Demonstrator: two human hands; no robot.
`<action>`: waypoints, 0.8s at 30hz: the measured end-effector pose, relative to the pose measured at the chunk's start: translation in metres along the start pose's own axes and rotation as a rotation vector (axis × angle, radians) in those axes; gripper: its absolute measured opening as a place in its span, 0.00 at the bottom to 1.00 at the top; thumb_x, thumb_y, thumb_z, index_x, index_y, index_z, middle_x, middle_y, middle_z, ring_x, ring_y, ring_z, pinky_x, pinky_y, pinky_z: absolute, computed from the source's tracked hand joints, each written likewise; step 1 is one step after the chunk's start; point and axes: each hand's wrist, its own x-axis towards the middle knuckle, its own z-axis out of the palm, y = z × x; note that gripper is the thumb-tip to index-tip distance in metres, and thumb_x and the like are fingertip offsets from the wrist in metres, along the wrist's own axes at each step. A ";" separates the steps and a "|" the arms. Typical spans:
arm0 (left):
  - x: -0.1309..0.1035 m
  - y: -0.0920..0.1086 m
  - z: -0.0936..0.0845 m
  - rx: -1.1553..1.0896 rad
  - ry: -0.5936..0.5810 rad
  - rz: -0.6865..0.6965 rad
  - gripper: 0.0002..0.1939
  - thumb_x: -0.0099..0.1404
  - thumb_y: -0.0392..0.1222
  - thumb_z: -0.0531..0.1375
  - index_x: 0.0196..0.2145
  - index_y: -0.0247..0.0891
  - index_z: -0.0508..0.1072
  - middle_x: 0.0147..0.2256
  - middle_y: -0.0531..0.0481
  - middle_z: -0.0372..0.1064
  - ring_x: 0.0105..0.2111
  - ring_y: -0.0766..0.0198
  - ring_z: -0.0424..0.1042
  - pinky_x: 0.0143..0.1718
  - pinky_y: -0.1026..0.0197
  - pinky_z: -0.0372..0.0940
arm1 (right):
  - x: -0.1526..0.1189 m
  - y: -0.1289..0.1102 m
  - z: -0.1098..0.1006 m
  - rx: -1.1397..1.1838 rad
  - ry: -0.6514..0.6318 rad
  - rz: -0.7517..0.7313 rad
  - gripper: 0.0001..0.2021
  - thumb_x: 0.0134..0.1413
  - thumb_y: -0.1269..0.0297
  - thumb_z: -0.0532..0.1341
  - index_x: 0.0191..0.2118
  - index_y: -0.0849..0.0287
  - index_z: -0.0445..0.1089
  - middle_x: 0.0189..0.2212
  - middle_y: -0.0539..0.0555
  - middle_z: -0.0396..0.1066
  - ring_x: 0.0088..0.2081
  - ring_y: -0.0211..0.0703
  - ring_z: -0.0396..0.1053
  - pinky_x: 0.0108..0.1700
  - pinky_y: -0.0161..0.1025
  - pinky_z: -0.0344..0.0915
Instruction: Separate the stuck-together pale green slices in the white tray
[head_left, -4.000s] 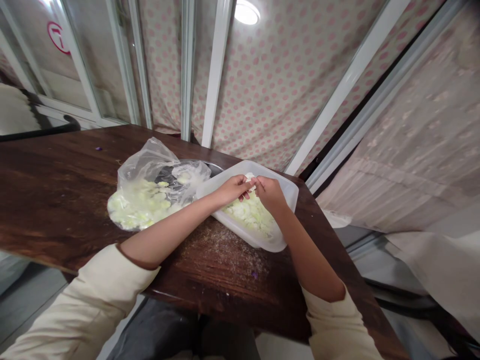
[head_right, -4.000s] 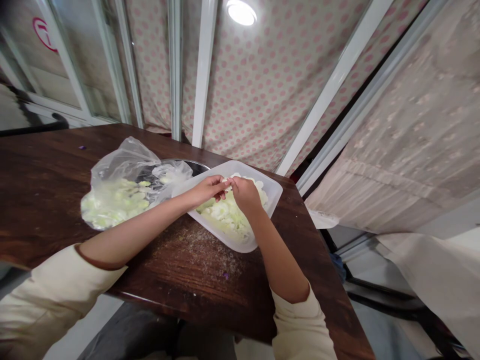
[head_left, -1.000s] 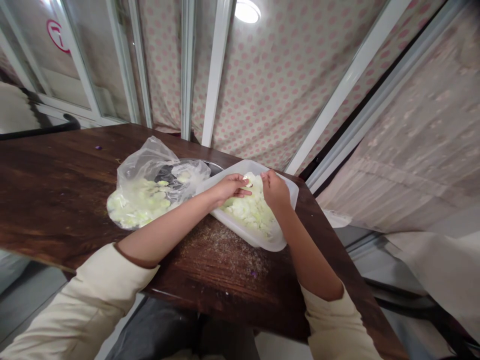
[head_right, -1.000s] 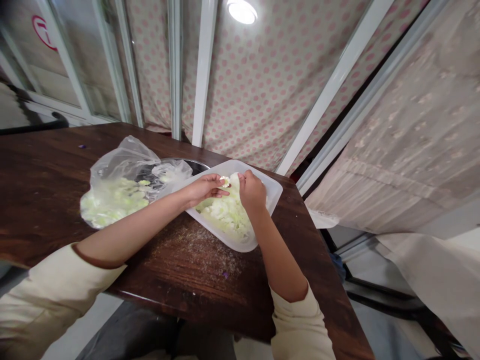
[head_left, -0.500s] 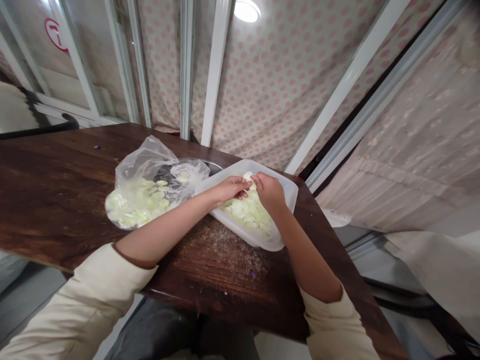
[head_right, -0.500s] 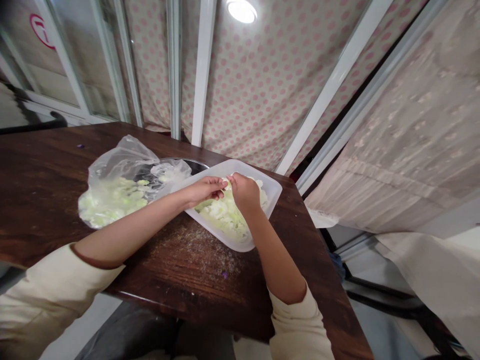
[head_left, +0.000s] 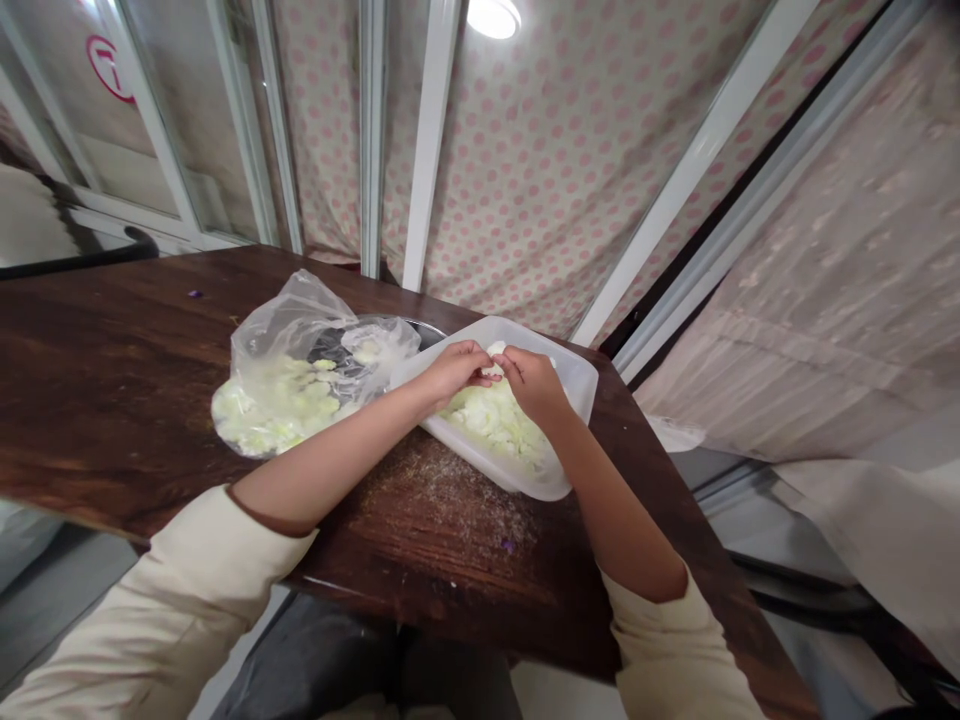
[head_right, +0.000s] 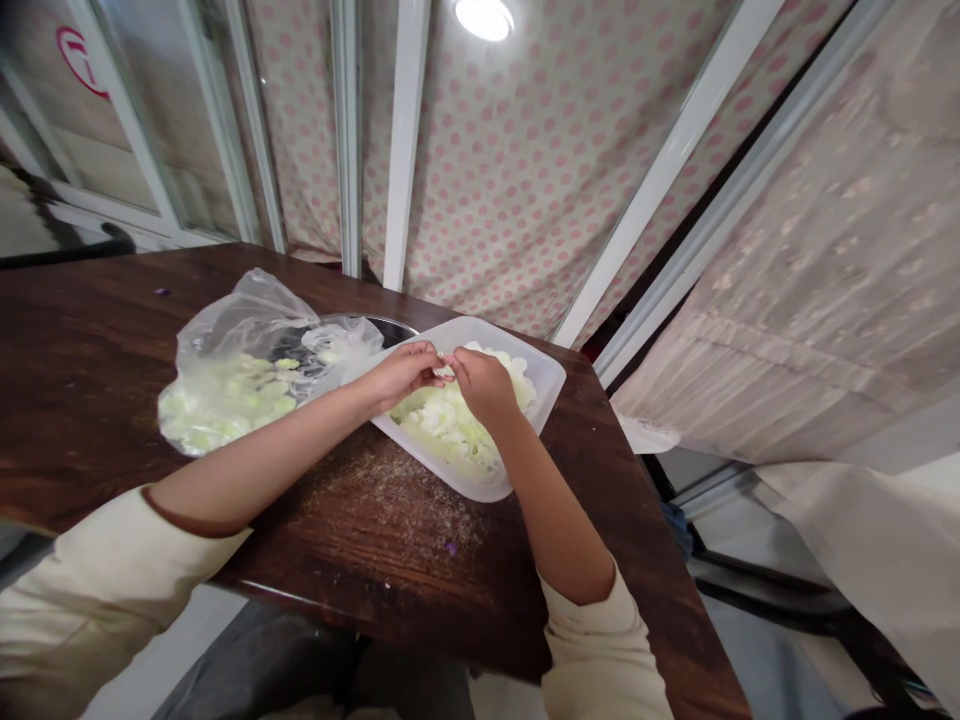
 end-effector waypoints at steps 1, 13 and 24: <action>0.001 -0.001 -0.001 0.012 0.005 0.014 0.11 0.55 0.31 0.56 0.21 0.35 0.55 0.20 0.53 0.61 0.24 0.72 0.68 0.28 0.68 0.60 | 0.000 0.000 0.000 0.053 -0.015 -0.024 0.16 0.57 0.58 0.45 0.21 0.58 0.55 0.18 0.48 0.57 0.23 0.35 0.55 0.28 0.33 0.49; 0.002 -0.003 -0.005 0.105 -0.033 0.000 0.08 0.56 0.41 0.57 0.26 0.33 0.64 0.26 0.51 0.63 0.27 0.71 0.66 0.26 0.68 0.56 | 0.001 0.020 0.009 0.245 0.103 0.289 0.11 0.49 0.56 0.53 0.26 0.58 0.58 0.19 0.46 0.57 0.23 0.34 0.55 0.27 0.33 0.52; -0.002 -0.001 -0.003 0.178 -0.147 0.004 0.10 0.58 0.43 0.56 0.26 0.33 0.64 0.21 0.54 0.61 0.22 0.74 0.61 0.26 0.67 0.54 | 0.002 0.014 0.008 0.397 0.043 0.179 0.14 0.53 0.55 0.50 0.23 0.58 0.57 0.18 0.46 0.56 0.22 0.34 0.55 0.27 0.33 0.52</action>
